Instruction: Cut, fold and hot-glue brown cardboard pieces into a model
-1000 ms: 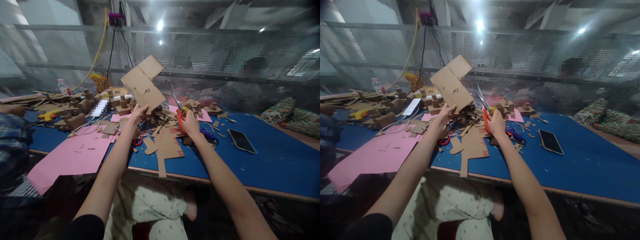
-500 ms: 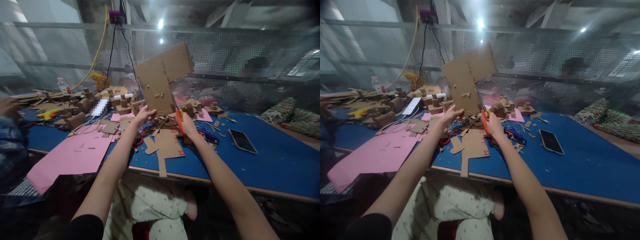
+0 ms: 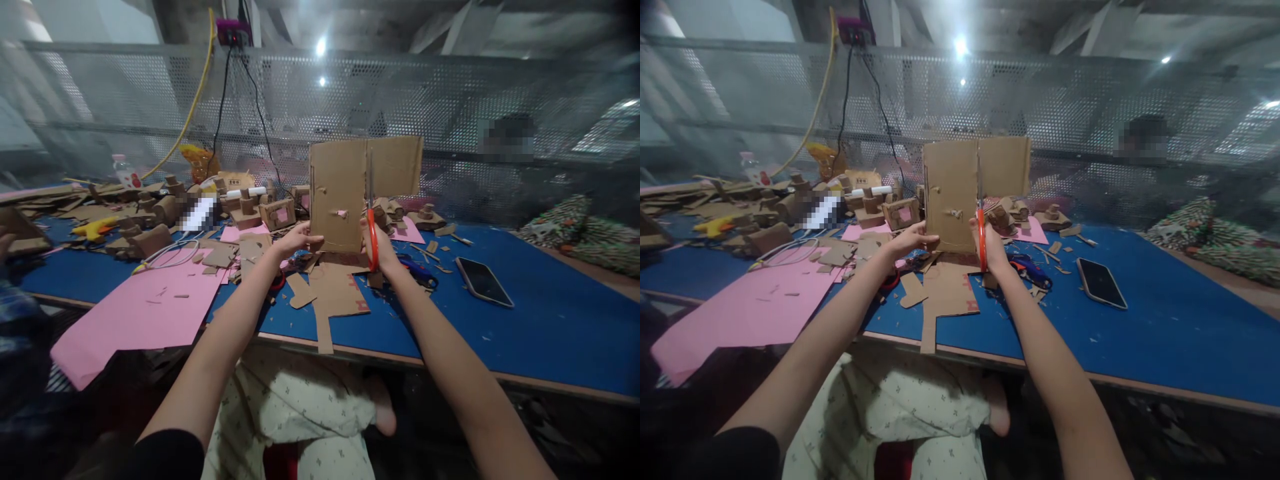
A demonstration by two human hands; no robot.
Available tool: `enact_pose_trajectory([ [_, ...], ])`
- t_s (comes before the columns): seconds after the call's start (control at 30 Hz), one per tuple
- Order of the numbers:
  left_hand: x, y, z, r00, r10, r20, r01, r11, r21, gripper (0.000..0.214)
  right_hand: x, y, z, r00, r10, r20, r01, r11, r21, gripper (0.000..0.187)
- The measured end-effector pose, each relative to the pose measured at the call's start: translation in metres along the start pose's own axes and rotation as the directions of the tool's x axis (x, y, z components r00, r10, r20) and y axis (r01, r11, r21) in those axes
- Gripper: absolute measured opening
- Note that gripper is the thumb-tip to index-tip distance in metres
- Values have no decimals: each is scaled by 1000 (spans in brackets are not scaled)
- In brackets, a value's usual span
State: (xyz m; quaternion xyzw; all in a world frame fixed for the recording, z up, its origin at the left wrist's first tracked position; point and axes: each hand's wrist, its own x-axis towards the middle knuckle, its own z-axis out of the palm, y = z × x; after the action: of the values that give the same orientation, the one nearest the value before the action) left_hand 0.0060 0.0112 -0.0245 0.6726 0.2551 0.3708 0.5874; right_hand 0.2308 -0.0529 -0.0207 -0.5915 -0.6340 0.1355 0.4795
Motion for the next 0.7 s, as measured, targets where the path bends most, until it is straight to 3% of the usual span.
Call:
enact_pose_trajectory([
  [0.17,5,0,-6,987,63,-148,-86,985,-150,43,-5,-10,-2,1000,-4,3,5,969,-246,66],
  [0.33,7,5,-9,959,35,-283,-108,962,-249,45,-12,-19,-4,1000,-15,-16,5,876,-483,70],
  [0.47,8,4,-11,954,27,-297,-102,965,-241,41,-14,-20,-3,998,-68,-6,56,858,-511,74],
  [0.7,7,4,-9,961,8,-276,-73,971,-227,39,-14,-20,-3,998,-58,7,54,864,-500,75],
])
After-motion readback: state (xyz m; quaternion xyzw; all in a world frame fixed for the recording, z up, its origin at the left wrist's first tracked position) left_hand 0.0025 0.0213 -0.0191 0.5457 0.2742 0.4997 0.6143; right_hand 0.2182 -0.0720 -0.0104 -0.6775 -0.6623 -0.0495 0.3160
